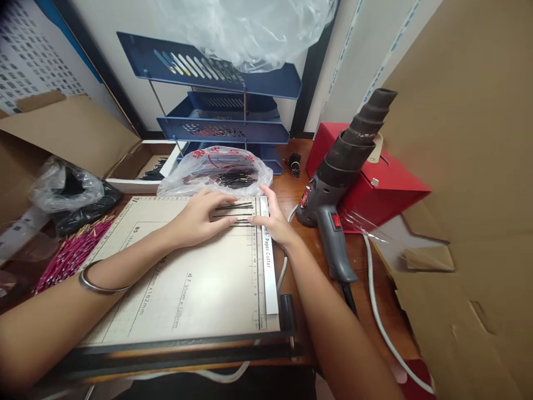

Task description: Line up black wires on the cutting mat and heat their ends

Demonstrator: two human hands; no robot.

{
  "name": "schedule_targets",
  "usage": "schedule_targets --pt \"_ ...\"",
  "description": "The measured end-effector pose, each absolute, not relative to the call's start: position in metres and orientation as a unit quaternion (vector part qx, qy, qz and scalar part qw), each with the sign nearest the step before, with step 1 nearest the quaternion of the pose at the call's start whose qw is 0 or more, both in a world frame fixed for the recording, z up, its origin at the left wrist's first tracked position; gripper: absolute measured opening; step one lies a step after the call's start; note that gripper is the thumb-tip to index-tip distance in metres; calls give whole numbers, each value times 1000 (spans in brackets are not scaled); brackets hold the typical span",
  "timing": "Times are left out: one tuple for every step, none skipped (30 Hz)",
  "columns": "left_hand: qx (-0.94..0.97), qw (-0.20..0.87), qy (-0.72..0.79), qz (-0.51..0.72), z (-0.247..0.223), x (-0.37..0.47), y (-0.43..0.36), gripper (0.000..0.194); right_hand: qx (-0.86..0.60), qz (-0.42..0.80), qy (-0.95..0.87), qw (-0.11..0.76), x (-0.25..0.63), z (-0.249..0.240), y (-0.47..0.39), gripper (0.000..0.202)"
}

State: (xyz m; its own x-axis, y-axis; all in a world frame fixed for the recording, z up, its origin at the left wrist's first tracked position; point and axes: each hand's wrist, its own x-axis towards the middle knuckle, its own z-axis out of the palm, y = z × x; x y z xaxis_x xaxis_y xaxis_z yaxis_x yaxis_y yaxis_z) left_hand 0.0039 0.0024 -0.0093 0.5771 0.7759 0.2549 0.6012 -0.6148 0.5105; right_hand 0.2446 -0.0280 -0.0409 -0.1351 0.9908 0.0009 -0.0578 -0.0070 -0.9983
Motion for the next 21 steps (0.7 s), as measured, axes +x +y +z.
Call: schedule_targets --pt "865 192 399 235 -9 4 2 44 -448 553 -518 475 246 -41 -28 112" --pt "863 196 401 237 -9 4 2 43 -446 554 -519 474 246 -41 -27 113" --pt "861 198 404 239 -8 4 2 43 -444 552 -522 475 247 -41 -27 113" --pt "860 199 405 239 -8 5 2 42 -442 549 -526 476 247 -42 -26 111" --pt "860 198 406 239 -8 5 2 41 -440 546 -529 478 247 -43 -26 110" --pt "861 195 405 238 -7 5 2 40 -438 543 -531 481 247 -44 -25 108" --pt "863 193 404 236 -7 5 3 40 -437 541 -532 483 247 -44 -25 107" --pt "865 190 402 233 -7 5 3 40 -437 540 -531 486 247 -45 -25 107" --pt "867 188 399 232 -8 5 4 40 -437 539 -529 490 246 -46 -25 107" --pt "868 187 397 231 -8 4 4 40 -437 538 -526 492 246 -47 -24 106" --pt "869 187 397 230 -9 4 5 41 -438 539 -524 493 246 -48 -24 105" --pt "868 188 398 230 -10 4 5 41 -441 540 -521 492 246 -49 -24 104" --pt "867 189 400 229 -10 3 6 40 -444 540 -519 492 246 -50 -23 103" --pt "866 191 403 227 -11 3 6 40 -447 540 -516 492 245 -51 -22 101" --pt "864 193 406 226 -11 3 6 39 -450 539 -513 495 245 -52 -21 100" --pt "864 193 407 226 -11 3 6 38 -452 537 -509 498 245 -53 -20 98" --pt "864 192 408 226 -11 3 6 38 -453 535 -505 504 245 -53 -19 96" --pt "864 192 408 227 -10 3 6 38 -452 533 -502 509 245 -53 -18 93" --pt "863 191 408 228 -10 3 6 38 -452 532 -500 513 244 -53 -17 91" --pt "863 191 409 228 -9 3 6 38 -452 532 -499 514 244 -52 -17 89" --pt "861 192 411 228 -9 3 5 38 -453 533 -500 512 244 -51 -18 89"
